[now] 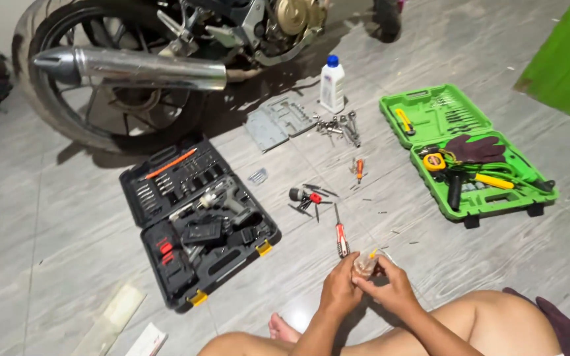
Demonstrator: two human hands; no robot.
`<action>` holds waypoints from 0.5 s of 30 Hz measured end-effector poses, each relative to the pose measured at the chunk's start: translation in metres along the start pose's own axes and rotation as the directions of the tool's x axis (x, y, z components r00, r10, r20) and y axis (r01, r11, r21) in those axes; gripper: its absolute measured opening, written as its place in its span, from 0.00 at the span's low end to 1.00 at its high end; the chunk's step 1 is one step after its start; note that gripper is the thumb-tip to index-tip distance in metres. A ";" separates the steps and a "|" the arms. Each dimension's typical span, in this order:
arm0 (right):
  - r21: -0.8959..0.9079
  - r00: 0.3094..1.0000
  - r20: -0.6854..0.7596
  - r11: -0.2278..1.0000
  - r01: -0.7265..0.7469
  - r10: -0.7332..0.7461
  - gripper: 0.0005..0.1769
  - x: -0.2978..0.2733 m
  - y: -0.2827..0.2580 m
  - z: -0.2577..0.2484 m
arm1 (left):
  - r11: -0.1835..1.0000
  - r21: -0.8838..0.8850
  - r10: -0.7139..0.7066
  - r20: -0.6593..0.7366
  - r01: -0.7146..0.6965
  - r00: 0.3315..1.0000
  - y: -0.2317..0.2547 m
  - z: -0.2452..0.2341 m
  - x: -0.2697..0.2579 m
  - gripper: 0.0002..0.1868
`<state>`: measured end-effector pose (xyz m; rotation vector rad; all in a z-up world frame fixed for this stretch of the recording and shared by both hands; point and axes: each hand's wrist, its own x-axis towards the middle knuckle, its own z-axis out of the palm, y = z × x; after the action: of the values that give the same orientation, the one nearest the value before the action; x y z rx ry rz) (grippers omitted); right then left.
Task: Organizing a tool kit and then inserting small pins into an orange circular component
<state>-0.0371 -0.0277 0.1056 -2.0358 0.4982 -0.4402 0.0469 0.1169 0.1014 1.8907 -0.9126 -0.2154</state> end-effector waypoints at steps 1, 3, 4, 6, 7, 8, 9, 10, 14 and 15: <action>0.021 1.000 -0.010 1.000 0.007 -0.007 0.22 0.000 0.001 -0.001 | 0.999 0.000 0.043 0.001 -0.043 0.999 -0.004 0.003 0.000 0.34; 0.126 1.000 0.004 0.992 0.000 -0.001 0.20 -0.004 0.001 -0.002 | 1.000 0.003 0.017 0.025 -0.017 1.000 -0.005 0.008 -0.002 0.36; 0.228 1.000 0.005 0.974 0.000 -0.001 0.18 -0.001 0.000 -0.002 | 1.000 0.007 0.007 0.051 -0.007 0.999 -0.006 0.009 0.003 0.38; 0.275 1.000 0.015 0.961 0.000 -0.004 0.19 -0.001 0.009 -0.004 | 1.000 0.017 -0.005 0.098 0.004 0.995 -0.003 0.005 0.004 0.39; 0.318 1.000 0.022 0.948 -0.006 -0.001 0.21 -0.001 0.014 -0.005 | 1.000 0.023 -0.017 0.150 0.014 0.989 -0.002 0.004 0.004 0.40; 0.317 1.000 0.026 0.948 -0.005 -0.003 0.21 0.001 0.016 -0.005 | 1.000 0.022 -0.019 0.146 0.016 0.989 0.004 -0.002 0.005 0.40; 0.479 0.991 0.025 0.868 -0.130 0.134 0.23 0.004 0.018 -0.004 | 0.996 0.034 -0.092 0.195 0.087 0.976 0.009 -0.007 0.006 0.40; 0.622 0.960 0.046 0.745 -0.243 0.275 0.25 0.002 0.022 -0.006 | 0.986 0.045 -0.165 0.249 0.159 0.954 0.015 -0.010 0.004 0.41; 0.787 0.869 -0.070 0.562 -0.254 0.491 0.16 0.016 0.014 -0.026 | 0.991 -0.064 -0.116 0.049 0.119 0.992 0.006 -0.008 0.009 0.33; 0.721 0.892 -0.085 0.645 -0.252 0.443 0.14 0.017 0.025 -0.029 | 0.983 -0.176 -0.053 -0.020 0.048 0.998 0.014 -0.015 0.012 0.31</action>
<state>-0.0413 -0.0691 0.0994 -1.1076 0.7394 -0.5508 0.0555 0.1162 0.1233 1.7503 -0.8028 -0.2930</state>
